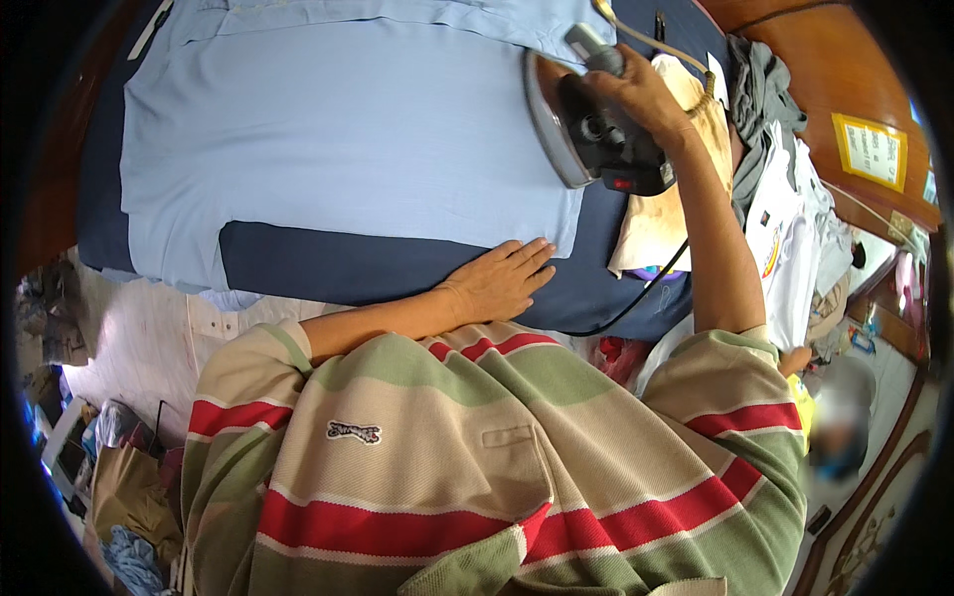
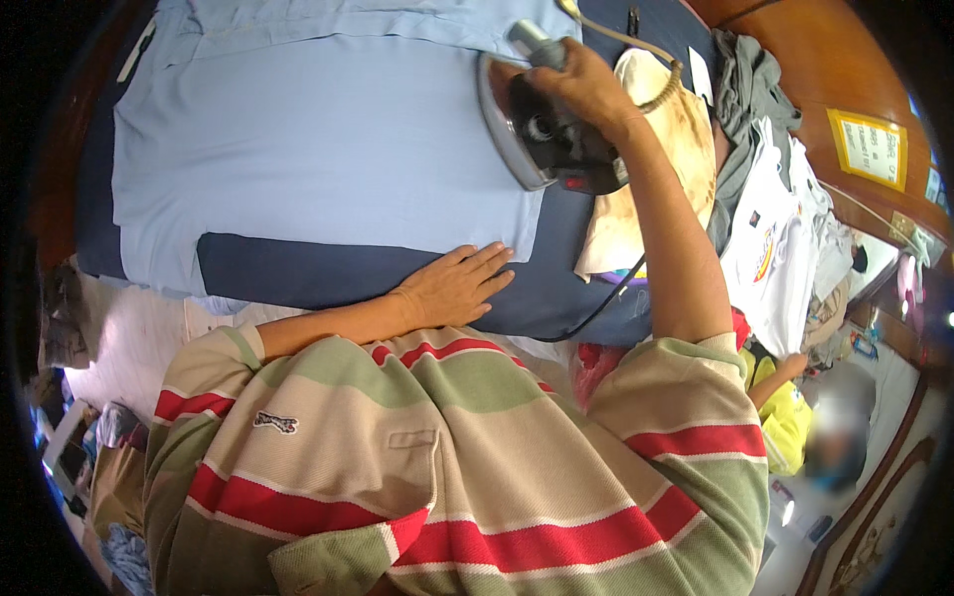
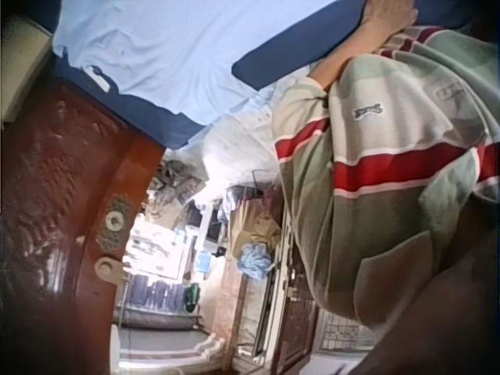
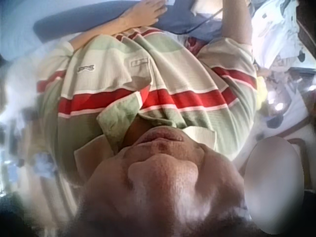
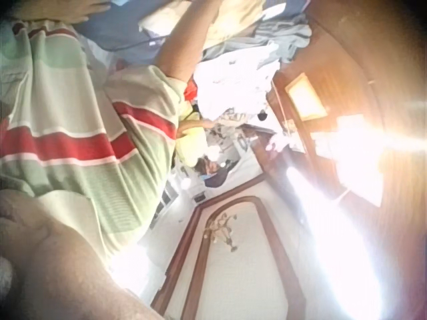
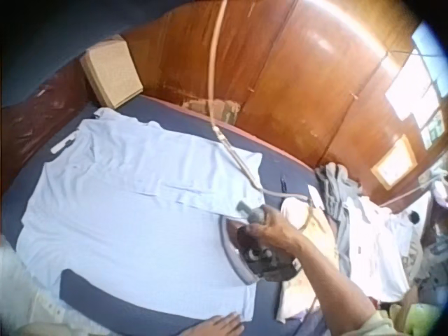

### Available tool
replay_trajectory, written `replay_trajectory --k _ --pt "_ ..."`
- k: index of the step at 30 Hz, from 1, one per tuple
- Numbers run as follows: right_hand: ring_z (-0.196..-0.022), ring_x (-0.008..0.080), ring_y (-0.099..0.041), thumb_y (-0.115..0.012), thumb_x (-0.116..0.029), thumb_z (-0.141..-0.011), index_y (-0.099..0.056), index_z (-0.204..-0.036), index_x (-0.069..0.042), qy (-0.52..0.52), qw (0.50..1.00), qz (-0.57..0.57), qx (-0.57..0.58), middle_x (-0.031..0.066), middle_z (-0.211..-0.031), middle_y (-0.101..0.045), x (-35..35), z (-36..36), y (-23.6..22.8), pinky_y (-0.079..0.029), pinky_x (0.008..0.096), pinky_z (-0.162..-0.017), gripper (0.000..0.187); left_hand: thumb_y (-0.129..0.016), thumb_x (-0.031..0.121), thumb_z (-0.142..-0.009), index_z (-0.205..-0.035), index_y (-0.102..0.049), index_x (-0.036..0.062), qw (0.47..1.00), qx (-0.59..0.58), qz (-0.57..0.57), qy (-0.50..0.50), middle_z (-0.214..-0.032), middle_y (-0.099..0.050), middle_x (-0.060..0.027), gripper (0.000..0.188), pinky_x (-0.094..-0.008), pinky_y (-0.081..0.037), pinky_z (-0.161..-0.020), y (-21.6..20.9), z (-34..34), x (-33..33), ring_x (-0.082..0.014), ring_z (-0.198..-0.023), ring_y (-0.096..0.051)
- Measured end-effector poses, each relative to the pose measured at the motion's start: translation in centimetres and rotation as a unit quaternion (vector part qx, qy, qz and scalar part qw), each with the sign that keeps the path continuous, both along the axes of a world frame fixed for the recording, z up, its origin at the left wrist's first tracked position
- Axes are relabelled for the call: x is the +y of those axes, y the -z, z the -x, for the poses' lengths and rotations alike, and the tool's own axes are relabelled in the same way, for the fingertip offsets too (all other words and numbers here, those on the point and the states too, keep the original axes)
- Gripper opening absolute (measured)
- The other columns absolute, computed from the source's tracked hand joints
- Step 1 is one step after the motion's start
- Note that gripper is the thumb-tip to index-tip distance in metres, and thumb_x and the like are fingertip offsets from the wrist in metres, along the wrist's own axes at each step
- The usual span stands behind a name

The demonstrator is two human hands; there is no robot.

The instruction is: The person irons a blue collared shirt on a flat surface using a handheld iron, smoothing the fabric and pressing different sections of the shirt one after another.

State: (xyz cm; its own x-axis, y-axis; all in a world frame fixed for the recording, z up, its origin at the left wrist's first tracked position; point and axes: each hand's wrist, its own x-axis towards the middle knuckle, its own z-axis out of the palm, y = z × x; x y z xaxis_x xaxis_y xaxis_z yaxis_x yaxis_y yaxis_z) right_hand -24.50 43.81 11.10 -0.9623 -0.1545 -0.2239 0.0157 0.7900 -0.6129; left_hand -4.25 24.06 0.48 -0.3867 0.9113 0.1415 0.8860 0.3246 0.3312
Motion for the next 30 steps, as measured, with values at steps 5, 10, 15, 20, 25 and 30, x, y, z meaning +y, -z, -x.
replay_trajectory --k 5,10,15,20,25,30 --pt "-0.08 0.0269 -0.061 -0.066 -0.03 -0.076 -0.05 -0.112 0.002 -0.214 0.977 -0.001 -0.013 0.0183 -0.087 -0.061 -11.0 -2.8 -1.0 -0.048 0.0358 -0.073 0.051 -0.051 0.038 -0.086 -0.128 -0.048 0.0082 1.0 -0.015 -0.002 -0.011 -0.141 -0.035 -0.0141 0.051 -0.0388 -0.027 -0.104 0.0 -0.3 -0.1 -0.0256 -0.132 -0.03" --pt "-0.076 0.0348 -0.062 -0.063 -0.029 -0.075 -0.051 -0.097 0.002 -0.324 0.944 -0.025 -0.062 0.0199 -0.076 -0.062 -18.3 -5.7 -1.8 -0.048 0.0417 -0.071 0.04 -0.053 0.036 -0.085 -0.128 -0.048 0.0075 0.999 -0.024 -0.002 -0.033 -0.141 -0.035 -0.0151 0.052 -0.0392 -0.025 -0.105 0.0 -1.0 0.3 -0.0257 -0.133 -0.028" --pt "-0.072 0.0362 -0.062 -0.063 -0.029 -0.075 -0.051 -0.098 0.002 -0.362 0.93 -0.043 -0.044 0.0203 -0.073 -0.062 -19.1 -7.1 -1.9 -0.049 0.0426 -0.069 0.04 -0.046 0.034 -0.089 -0.13 -0.046 0.0056 0.999 -0.019 0.01 -0.038 -0.142 -0.033 -0.017 0.05 -0.0384 -0.022 -0.107 0.0 -1.9 1.0 -0.0286 -0.134 -0.026" --pt "-0.074 0.0384 -0.062 -0.063 -0.027 -0.075 -0.051 -0.1 0.001 -0.417 0.906 -0.055 -0.038 0.0216 -0.073 -0.062 -18.6 -8.3 -2.1 -0.049 0.0441 -0.068 0.039 -0.047 0.032 -0.088 -0.129 -0.047 0.004 0.998 -0.027 -0.01 -0.053 -0.142 -0.033 -0.0179 0.049 -0.0388 -0.021 -0.108 0.1 -2.5 1.4 -0.0295 -0.134 -0.026" --pt "-0.074 0.039 -0.062 -0.063 -0.026 -0.075 -0.05 -0.101 -0.001 -0.426 0.903 -0.057 -0.01 0.0209 -0.074 -0.063 -18.7 -7.8 -1.9 -0.049 0.0451 -0.068 0.038 -0.05 0.03 -0.086 -0.127 -0.048 0.0037 0.997 -0.032 -0.026 -0.069 -0.142 -0.033 -0.0176 0.048 -0.0388 -0.023 -0.108 0.7 -2.9 1.7 -0.0295 -0.134 -0.027" --pt "-0.072 0.0389 -0.062 -0.064 -0.026 -0.075 -0.05 -0.101 -0.001 -0.455 0.887 -0.075 -0.031 0.0203 -0.074 -0.063 -18.2 -9.5 -2.4 -0.048 0.0458 -0.066 0.038 -0.052 0.027 -0.084 -0.123 -0.051 0.0045 0.995 -0.025 -0.048 -0.081 -0.14 -0.036 -0.0158 0.045 -0.0375 -0.025 -0.108 0.5 -3.3 1.5 -0.0273 -0.132 -0.03"
